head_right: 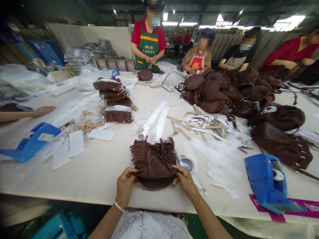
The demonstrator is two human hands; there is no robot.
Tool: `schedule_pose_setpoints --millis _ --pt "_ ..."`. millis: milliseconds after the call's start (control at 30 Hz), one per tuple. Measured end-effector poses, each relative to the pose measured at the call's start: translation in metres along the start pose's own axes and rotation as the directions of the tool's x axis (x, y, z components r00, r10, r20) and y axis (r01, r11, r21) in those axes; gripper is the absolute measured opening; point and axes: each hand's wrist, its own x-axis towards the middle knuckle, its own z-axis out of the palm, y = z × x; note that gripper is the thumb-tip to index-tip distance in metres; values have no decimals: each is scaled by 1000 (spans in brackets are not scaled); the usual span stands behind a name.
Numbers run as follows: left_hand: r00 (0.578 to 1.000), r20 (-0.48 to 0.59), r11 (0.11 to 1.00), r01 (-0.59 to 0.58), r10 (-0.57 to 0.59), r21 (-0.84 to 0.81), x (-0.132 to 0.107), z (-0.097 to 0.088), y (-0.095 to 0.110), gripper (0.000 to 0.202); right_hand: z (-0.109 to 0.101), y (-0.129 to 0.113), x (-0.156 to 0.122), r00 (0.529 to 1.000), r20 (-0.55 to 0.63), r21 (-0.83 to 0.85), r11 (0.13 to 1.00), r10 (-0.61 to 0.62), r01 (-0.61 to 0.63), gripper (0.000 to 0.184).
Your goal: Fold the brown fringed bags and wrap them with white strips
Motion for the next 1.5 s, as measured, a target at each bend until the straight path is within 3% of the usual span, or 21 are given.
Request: schedule_pose_setpoints --millis 167,300,433,600,700,800,867,933,967,1067,1100,1167,1300,1400,1500 --pt "992 34 992 123 -121 -37 -5 -4 2 19 5 4 5 1000 -25 -14 1000 15 -15 42" --pt "974 101 969 215 -203 -124 -23 -1 18 50 4 8 6 1000 -16 -39 999 5 -5 47" --pt "956 10 944 291 -293 -156 -38 23 24 84 6 10 4 999 -34 -105 994 -39 35 46" --pt "957 -78 960 275 -279 -61 -38 42 22 99 9 15 2 995 -62 -204 977 -78 64 49" --pt "972 -122 979 195 -201 -59 -35 39 15 91 -5 5 -5 997 55 -296 952 -61 75 54" --pt "981 -175 996 77 -81 -34 -34 37 4 81 -21 -32 -21 971 228 -539 822 -71 187 54" --pt "981 -194 1000 14 -13 2 -34 38 -3 78 -18 -65 -31 936 220 -731 589 -276 345 51" --pt "979 -203 1000 -11 15 25 -34 40 -7 76 3 -90 -34 820 255 -779 394 -512 488 48" --pt "980 -198 1000 -16 21 25 -34 41 -9 74 18 -95 -33 759 316 -756 332 -569 564 47" --pt "985 -173 1000 -20 20 3 -35 40 -11 66 62 -77 -17 633 508 -671 193 -584 716 48" --pt "986 -165 1000 -11 11 1 -35 38 -11 62 71 -64 -11 623 528 -674 161 -578 721 50" --pt "987 -161 999 24 -20 23 -36 33 -10 54 81 -35 2 649 512 -711 146 -563 688 53" --pt "983 -178 988 64 -39 142 -32 26 -6 47 75 -3 12 692 500 -743 154 -520 652 55" --pt "974 -225 966 88 -32 242 -24 27 -3 45 67 -12 9 701 519 -752 128 -489 646 54" --pt "968 -244 951 127 -57 282 -16 29 -5 37 70 -55 14 691 602 -723 94 -400 684 46"
